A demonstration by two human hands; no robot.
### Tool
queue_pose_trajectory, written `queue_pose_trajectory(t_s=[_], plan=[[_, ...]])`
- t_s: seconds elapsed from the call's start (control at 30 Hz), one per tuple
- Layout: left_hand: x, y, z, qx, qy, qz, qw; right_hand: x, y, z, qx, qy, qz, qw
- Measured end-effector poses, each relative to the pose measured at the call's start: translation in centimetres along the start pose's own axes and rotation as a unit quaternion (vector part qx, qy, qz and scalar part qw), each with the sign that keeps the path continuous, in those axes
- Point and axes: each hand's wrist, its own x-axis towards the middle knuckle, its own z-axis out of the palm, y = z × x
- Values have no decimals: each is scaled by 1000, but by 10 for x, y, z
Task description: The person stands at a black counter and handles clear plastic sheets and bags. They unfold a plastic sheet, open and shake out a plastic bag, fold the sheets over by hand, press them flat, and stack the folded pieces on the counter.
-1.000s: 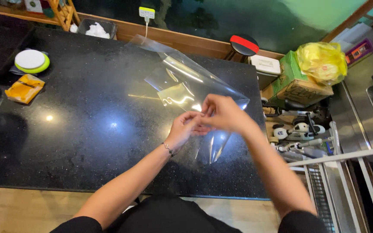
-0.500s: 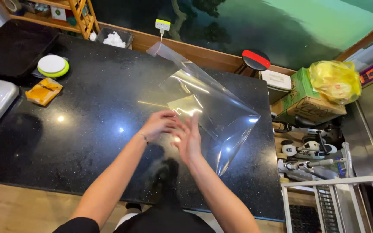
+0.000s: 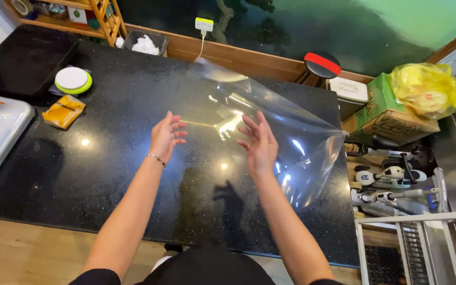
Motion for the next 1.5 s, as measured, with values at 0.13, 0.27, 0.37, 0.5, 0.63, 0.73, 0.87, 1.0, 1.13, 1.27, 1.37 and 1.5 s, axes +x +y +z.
queue_pose_trajectory(t_s=[0.13, 0.27, 0.37, 0.5, 0.63, 0.73, 0.87, 1.0, 1.13, 1.27, 1.37, 1.5], plan=[[-27, 29, 16, 145, 15, 222, 964, -35, -21, -26, -28, -22, 27, 999], [-74, 67, 39, 371, 16, 421, 828, -62, -31, -50, -28, -43, 38, 998], [-63, 50, 29, 347, -35, 486, 801, -70, -31, -57, -19, -27, 40, 999], [-94, 65, 39, 353, -21, 565, 745, -75, -22, -59, -59, 40, 29, 997], [-126, 81, 58, 422, 1, 637, 645, -73, -20, -53, -112, 77, 25, 990], [-160, 78, 80, 440, -61, 669, 597, -72, -13, -43, -92, 64, 33, 993], [-170, 50, 94, 440, -137, 665, 588, -78, -2, -30, -28, 10, 38, 999], [-176, 39, 100, 451, -136, 642, 605, -96, -10, -15, 30, -54, 44, 997], [-188, 48, 100, 493, -153, 596, 615, -105, -8, -10, 72, -107, 41, 991], [-195, 53, 102, 523, -160, 561, 622, -106, -5, -10, 59, -105, 24, 992], [-197, 53, 104, 522, -162, 561, 621, -100, 5, -14, 39, -75, 10, 996], [-186, 43, 100, 509, -153, 569, 628, -94, 12, -12, 19, -37, -3, 999]])
